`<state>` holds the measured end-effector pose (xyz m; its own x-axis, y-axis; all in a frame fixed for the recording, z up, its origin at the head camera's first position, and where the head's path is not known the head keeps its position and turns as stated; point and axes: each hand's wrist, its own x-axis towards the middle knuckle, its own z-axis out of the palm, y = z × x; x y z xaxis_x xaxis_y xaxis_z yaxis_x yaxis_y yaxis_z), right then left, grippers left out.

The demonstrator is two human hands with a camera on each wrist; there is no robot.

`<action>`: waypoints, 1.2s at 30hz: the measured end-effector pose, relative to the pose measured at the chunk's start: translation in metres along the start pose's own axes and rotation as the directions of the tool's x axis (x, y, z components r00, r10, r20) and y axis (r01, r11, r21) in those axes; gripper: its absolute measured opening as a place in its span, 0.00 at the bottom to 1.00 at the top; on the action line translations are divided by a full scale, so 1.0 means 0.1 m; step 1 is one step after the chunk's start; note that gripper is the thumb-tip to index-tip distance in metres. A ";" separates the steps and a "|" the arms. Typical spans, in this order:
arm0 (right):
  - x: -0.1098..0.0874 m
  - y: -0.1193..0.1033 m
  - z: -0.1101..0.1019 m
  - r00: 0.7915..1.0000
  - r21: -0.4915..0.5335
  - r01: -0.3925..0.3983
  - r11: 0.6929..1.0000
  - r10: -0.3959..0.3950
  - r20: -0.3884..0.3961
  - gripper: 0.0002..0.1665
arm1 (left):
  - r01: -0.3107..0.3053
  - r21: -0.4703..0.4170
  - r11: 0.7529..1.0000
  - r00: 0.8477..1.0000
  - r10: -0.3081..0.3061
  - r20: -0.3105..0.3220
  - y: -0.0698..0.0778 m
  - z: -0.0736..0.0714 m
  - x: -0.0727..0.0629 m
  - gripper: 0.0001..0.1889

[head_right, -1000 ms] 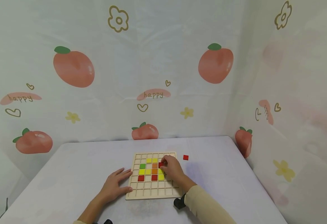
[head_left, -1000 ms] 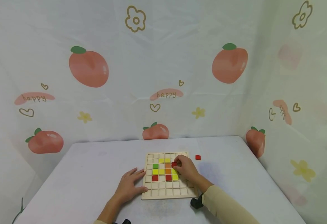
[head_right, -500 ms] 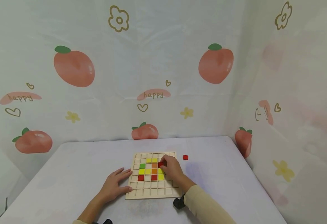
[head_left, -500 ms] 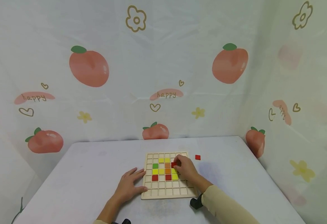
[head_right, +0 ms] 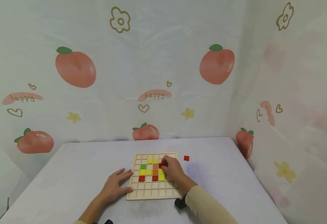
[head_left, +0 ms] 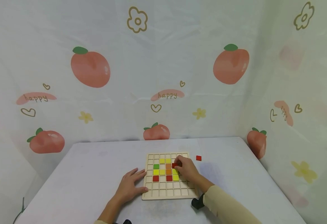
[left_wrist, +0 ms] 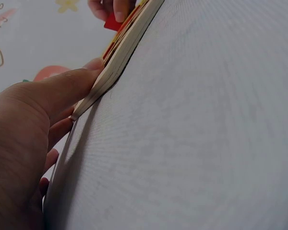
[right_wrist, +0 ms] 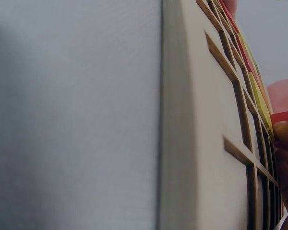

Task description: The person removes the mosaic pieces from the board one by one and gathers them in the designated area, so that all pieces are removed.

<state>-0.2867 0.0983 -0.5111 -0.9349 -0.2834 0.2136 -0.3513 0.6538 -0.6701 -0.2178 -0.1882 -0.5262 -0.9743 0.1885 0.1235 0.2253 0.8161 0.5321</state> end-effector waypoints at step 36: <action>-0.18 0.06 -0.16 0.995 0.101 -0.052 0.994 0.059 -0.076 0.10 | -0.001 -0.007 1.000 1.000 0.001 0.006 0.00 -0.01 -0.01 0.41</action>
<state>-0.2732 0.1190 -0.5076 -0.9552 -0.1896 0.2270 -0.2957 0.5937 -0.7484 -0.2167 -0.1893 -0.5253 -0.9740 0.1929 0.1188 0.2264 0.8120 0.5379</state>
